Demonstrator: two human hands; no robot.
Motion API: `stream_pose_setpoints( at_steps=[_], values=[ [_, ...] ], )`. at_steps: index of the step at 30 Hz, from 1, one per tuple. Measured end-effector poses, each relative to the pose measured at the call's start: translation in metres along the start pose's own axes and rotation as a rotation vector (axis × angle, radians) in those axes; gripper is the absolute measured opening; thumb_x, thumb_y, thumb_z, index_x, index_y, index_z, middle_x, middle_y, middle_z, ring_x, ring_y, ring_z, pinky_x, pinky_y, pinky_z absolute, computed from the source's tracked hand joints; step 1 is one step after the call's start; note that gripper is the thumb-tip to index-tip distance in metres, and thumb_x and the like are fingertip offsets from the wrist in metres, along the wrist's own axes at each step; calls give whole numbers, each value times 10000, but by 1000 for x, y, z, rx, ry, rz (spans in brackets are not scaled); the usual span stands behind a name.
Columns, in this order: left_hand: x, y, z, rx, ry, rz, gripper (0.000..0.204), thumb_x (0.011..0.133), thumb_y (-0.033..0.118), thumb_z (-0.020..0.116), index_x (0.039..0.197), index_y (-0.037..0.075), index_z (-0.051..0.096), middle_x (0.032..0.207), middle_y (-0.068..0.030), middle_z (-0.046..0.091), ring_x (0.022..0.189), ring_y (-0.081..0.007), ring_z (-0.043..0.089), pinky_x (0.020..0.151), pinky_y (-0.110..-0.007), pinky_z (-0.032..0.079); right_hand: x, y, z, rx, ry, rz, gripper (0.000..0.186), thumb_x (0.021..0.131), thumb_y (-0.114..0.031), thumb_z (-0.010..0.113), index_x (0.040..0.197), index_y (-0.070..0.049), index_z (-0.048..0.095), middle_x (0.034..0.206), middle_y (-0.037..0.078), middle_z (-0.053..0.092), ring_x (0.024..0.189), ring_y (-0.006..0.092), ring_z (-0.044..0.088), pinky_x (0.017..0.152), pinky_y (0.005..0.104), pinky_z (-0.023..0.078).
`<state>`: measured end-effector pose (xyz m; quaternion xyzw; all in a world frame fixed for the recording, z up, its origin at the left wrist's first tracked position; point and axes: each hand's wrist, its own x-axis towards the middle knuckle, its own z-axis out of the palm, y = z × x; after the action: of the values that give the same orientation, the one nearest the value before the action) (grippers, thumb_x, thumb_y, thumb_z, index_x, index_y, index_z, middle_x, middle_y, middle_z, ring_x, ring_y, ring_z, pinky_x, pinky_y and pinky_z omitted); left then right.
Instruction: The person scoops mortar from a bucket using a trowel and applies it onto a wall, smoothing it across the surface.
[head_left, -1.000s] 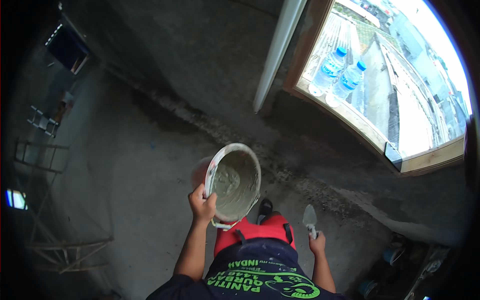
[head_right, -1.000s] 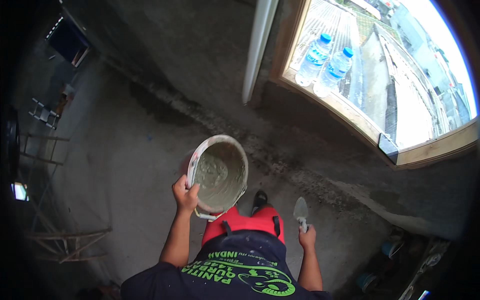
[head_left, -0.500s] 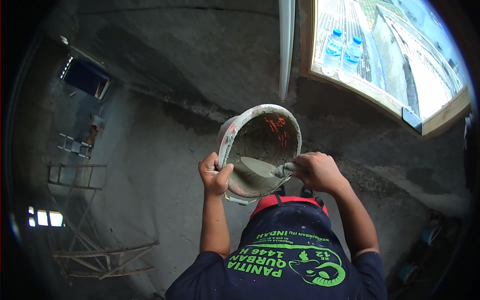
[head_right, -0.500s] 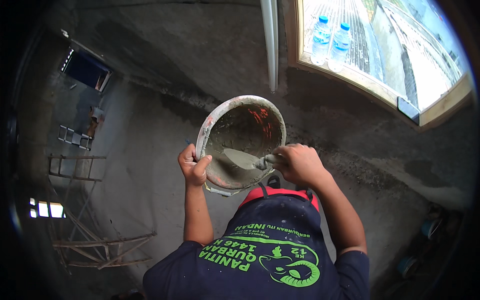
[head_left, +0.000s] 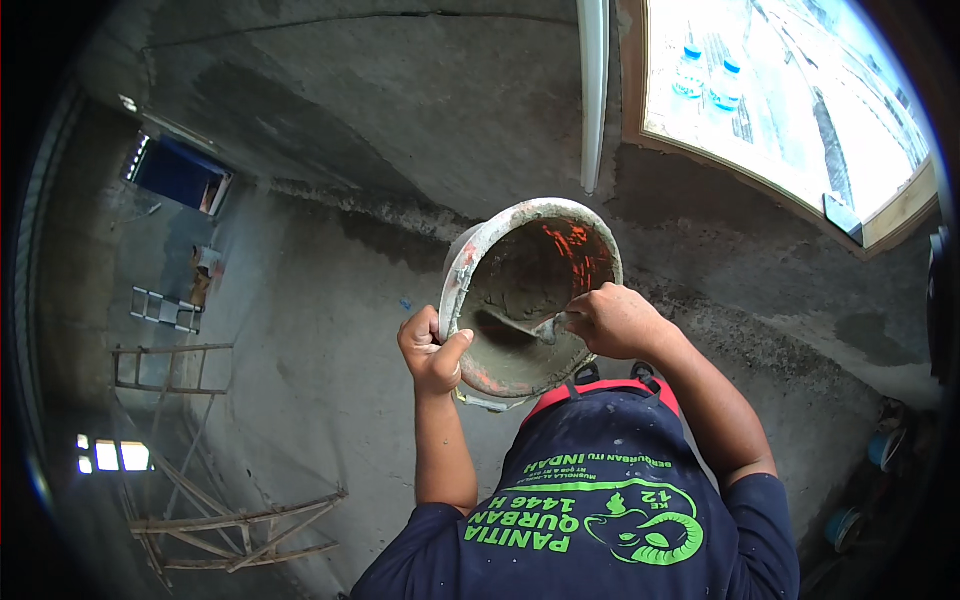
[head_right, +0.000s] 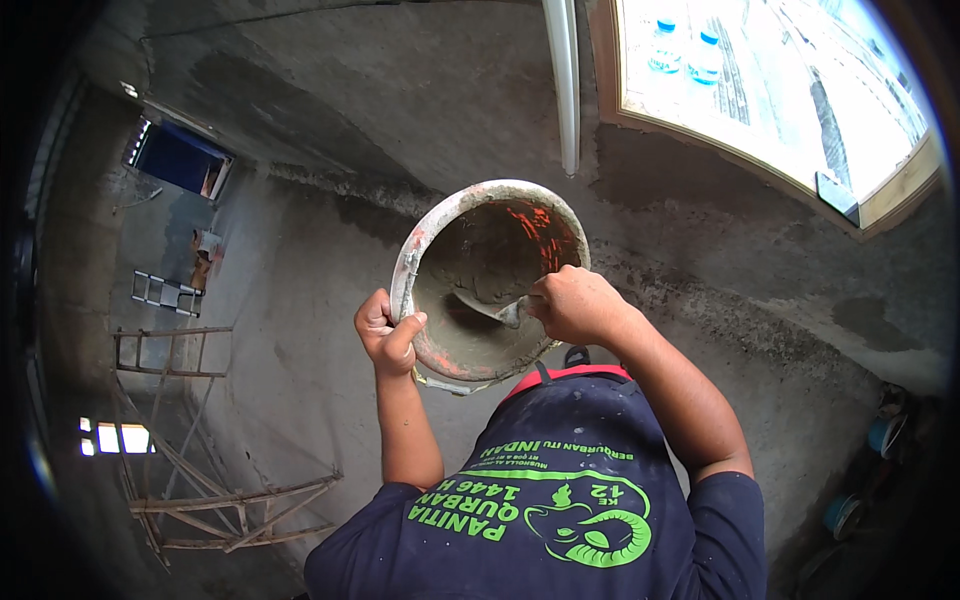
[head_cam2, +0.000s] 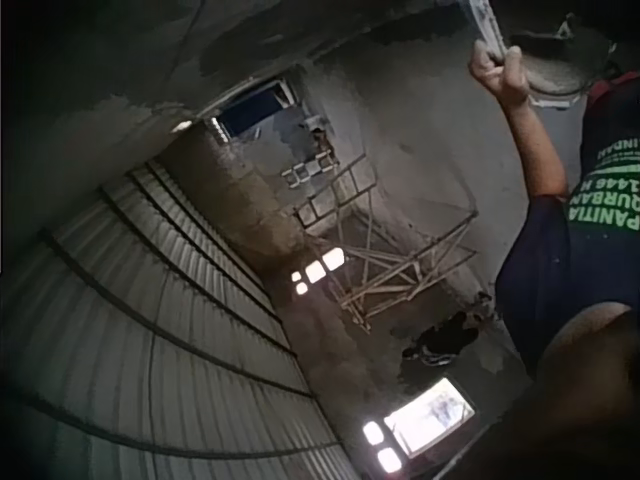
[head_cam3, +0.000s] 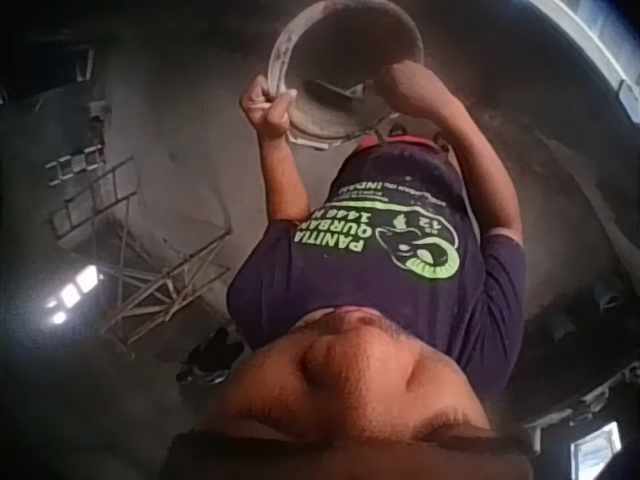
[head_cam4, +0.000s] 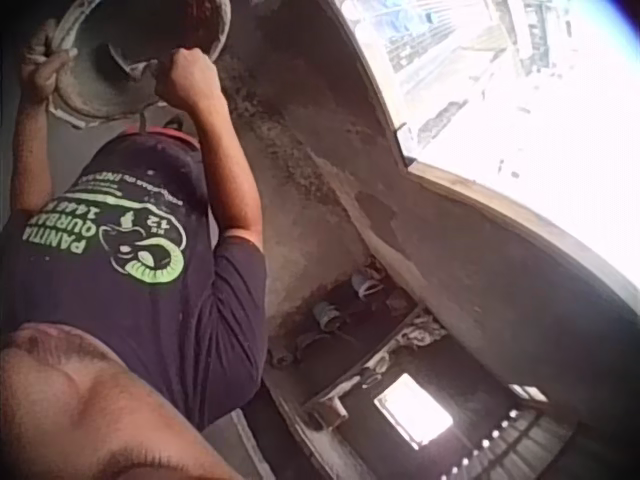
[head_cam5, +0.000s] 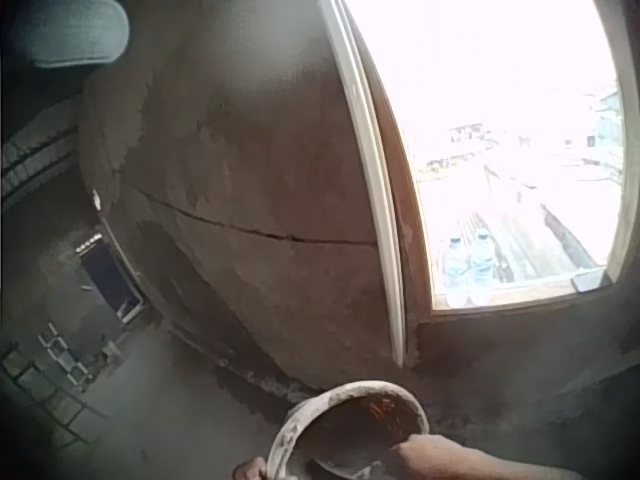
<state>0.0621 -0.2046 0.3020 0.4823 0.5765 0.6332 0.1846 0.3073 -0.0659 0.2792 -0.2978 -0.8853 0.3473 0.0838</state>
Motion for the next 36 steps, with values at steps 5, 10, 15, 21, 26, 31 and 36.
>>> stream_pose_setpoints(
  at_steps=[5, 10, 15, 21, 26, 31, 36],
  values=[
    [7, 2, -3, -25, -16, 27, 335, 638, -22, 638, 632, 128, 339, 612, 54, 455, 577, -51, 347, 548, -250, 274, 7, -6, -8, 113, -78, -77, 273, 910, -243, 670, 1033, -15, 755, 874, 240, 712, 854, 400, 697, 809, 475, 556],
    [14, -6, -12, -23, -61, 81, 365, 657, -18, 660, 630, 122, 324, 571, 47, 423, 548, -43, 334, 513, -258, 255, -3, -2, -37, 330, -163, -16, 327, 926, -286, 680, 1071, -1, 749, 923, 240, 726, 866, 345, 716, 816, 428, 551],
    [18, -2, -11, 24, -92, 125, 383, 652, -13, 666, 635, 129, 311, 567, 55, 410, 541, -42, 332, 510, -255, 253, -12, -14, -40, 81, -81, 46, 272, 897, -233, 687, 1022, -1, 749, 905, 251, 714, 889, 381, 703, 811, 463, 552],
    [26, 7, -12, 100, -131, 214, 413, 675, 6, 684, 635, 122, 290, 534, 52, 370, 510, -35, 302, 485, -262, 222, -5, -27, -33, 189, -209, -41, 289, 933, -235, 658, 993, 43, 711, 789, 207, 701, 750, 341, 694, 745, 425, 555],
    [22, 3, -18, 97, -132, 219, 404, 689, -1, 673, 634, 119, 292, 532, 50, 380, 501, -36, 305, 479, -266, 225, -18, -32, -48, 402, -308, 252, 363, 991, -318, 619, 1017, 29, 720, 755, 112, 704, 578, 174, 646, 521, 337, 530],
    [30, 4, -23, 113, -176, 288, 403, 687, -12, 670, 635, 118, 292, 533, 46, 367, 507, -35, 301, 480, -266, 226, -12, -49, -37, 257, -265, 158, 380, 1003, -334, 602, 997, 26, 722, 738, 80, 692, 554, 148, 637, 499, 321, 524],
    [36, 11, -20, 61, -204, 197, 443, 730, 1, 708, 642, 119, 290, 543, 58, 364, 527, -30, 291, 486, -265, 218, -23, -39, -41, 526, -404, 181, 449, 1021, -364, 578, 827, 19, 711, 688, 46, 665, 564, 130, 632, 507, 294, 500]
  ],
)
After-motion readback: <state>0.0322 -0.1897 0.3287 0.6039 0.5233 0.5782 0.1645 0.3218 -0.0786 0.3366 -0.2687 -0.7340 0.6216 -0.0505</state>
